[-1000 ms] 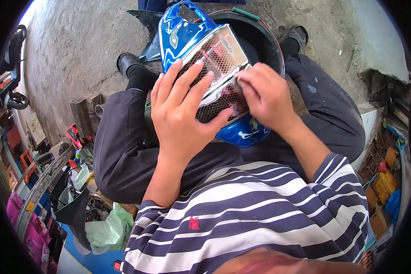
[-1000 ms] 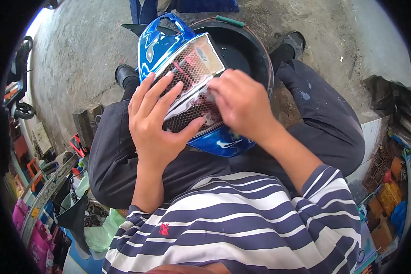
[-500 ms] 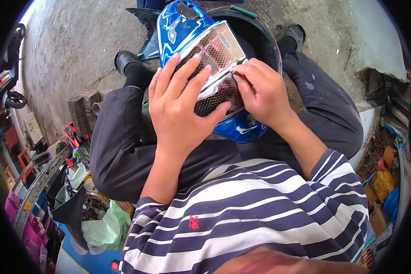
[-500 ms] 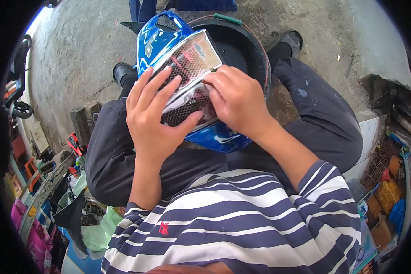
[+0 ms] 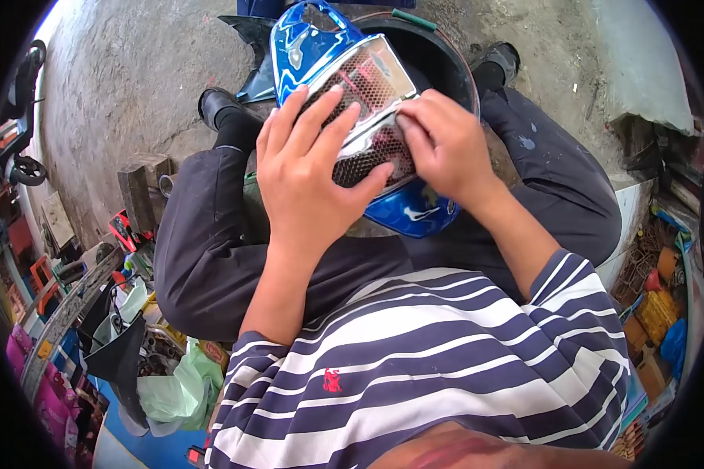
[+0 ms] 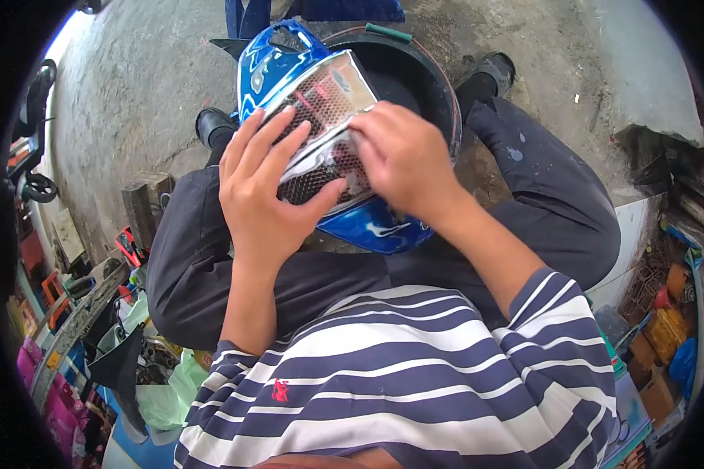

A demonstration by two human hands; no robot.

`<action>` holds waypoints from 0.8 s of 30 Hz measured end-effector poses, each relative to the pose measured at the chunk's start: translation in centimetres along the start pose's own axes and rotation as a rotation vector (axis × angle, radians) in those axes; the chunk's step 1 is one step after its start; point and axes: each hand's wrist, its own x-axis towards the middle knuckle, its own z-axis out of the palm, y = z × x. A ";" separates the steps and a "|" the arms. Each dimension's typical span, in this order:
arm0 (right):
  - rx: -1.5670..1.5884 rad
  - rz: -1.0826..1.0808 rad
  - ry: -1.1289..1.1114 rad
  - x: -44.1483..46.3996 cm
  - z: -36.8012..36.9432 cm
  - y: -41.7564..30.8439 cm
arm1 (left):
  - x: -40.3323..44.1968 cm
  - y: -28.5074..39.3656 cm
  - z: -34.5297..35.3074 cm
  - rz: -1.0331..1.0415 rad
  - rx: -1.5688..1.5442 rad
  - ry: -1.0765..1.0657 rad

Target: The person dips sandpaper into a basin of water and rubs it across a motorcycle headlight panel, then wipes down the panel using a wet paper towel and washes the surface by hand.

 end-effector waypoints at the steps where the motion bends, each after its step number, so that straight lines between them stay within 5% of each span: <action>1: -0.020 0.032 -0.020 -0.3 -0.2 0.1 | -0.2 0.2 0.0 -0.001 0.001 0.001; 5: -0.033 0.200 -0.057 0.1 -1.1 3.0 | -0.2 -0.1 0.0 0.019 0.004 0.019; 9: 0.037 0.004 -0.030 -0.2 0.0 -0.9 | -0.3 -0.3 0.1 0.002 -0.007 0.031; 13: -0.059 0.169 -0.043 0.3 -1.1 2.4 | -0.3 -0.3 0.2 0.027 -0.011 0.034; 17: 0.006 -0.011 0.015 -0.4 0.5 0.0 | -0.2 -0.4 0.2 0.006 -0.020 0.047; 24: -0.052 0.078 -0.019 0.1 -0.4 2.2 | -0.3 -0.4 0.0 0.009 -0.019 0.036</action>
